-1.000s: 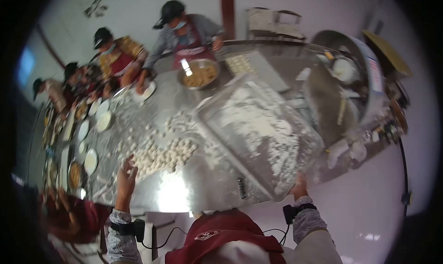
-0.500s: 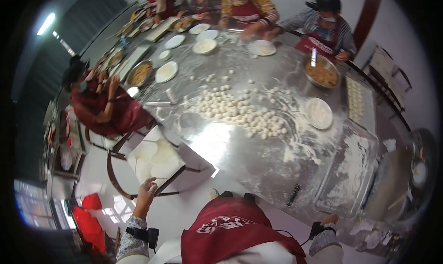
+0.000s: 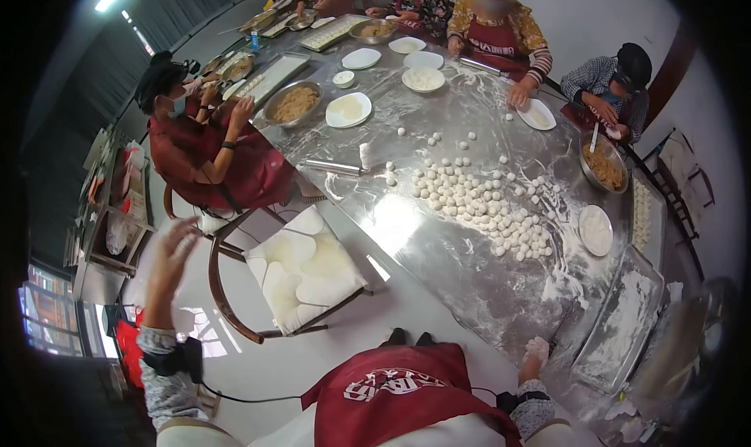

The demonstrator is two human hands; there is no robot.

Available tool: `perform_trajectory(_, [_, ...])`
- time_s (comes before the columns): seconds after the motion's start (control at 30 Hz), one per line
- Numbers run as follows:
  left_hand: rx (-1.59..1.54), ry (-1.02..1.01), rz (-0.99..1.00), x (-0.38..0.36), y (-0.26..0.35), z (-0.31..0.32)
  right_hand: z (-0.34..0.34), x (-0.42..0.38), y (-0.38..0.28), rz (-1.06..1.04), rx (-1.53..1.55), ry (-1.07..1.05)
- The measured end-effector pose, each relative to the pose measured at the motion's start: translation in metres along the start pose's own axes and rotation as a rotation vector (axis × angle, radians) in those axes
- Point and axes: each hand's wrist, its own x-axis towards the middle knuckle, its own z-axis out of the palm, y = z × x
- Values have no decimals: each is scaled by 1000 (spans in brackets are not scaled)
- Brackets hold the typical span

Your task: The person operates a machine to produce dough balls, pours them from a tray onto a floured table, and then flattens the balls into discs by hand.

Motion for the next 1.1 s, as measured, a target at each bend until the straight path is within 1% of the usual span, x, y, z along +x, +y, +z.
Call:
perform_trajectory(0.03, [11,26,44,17,-1,-15,12,-10,0,-55,2,43])
perform_trajectory(0.07, [50,16,61,37,-5,-33,17,-24,0,-54,5,60])
perform_trajectory(0.13, [105,3,81,78,-10,-66,19,-57,-13,-158,-184,134])
perform_trajectory(0.17, [122,1,81,98,-8,-77,13,-66,-12,-153,-183,154])
perform_trajectory(0.23, [189,34,90,135,-4,-92,2,-80,-12,60,-194,256])
perform_trajectory(0.27, [193,32,159,154,-4,-97,2,-90,-18,66,-190,273])
perform_trajectory(0.3, [320,38,206,168,0,-101,5,-99,-24,116,-194,351])
perform_trajectory(0.33, [356,2,189,176,13,-99,11,-102,-27,165,-196,424])
perform_trajectory(0.4, [408,-32,189,196,32,-96,12,-102,-7,161,-170,414])
perform_trajectory(0.43, [392,-121,166,202,37,-96,10,-108,-1,152,-161,401])
perform_trajectory(0.47, [375,-208,139,206,40,-96,9,-108,11,165,-19,346])
perform_trajectory(0.5, [381,-207,148,209,40,-95,14,-103,24,168,-8,349])
perform_trajectory(0.57, [519,-260,157,209,31,-96,43,-119,13,214,-446,383])
perform_trajectory(0.6, [566,-316,110,211,26,-100,55,-126,5,240,-667,392])
perform_trajectory(0.63, [613,-370,67,215,18,-109,60,-131,9,259,-729,396])
perform_trajectory(0.7, [621,-412,-95,231,-40,-136,74,-139,21,285,-726,402])
perform_trajectory(0.77, [927,-503,-242,246,-24,-121,84,-151,35,330,-726,442])
perform_trajectory(0.8, [917,-616,-99,259,-42,-121,90,-161,43,348,-717,467])
perform_trajectory(0.83, [902,-731,48,278,-72,-121,97,-176,48,372,-711,490])
perform_trajectory(0.9, [1002,-1067,785,340,-140,-107,124,-209,59,426,-693,551])
perform_trajectory(0.97, [983,-1258,768,400,-192,-57,154,-249,75,497,-678,631])
perform_trajectory(1.03, [547,-1037,590,407,-156,5,200,-297,84,580,-658,713])
perform_trajectory(1.1, [439,-1219,481,447,-192,70,256,-345,92,691,-642,788])
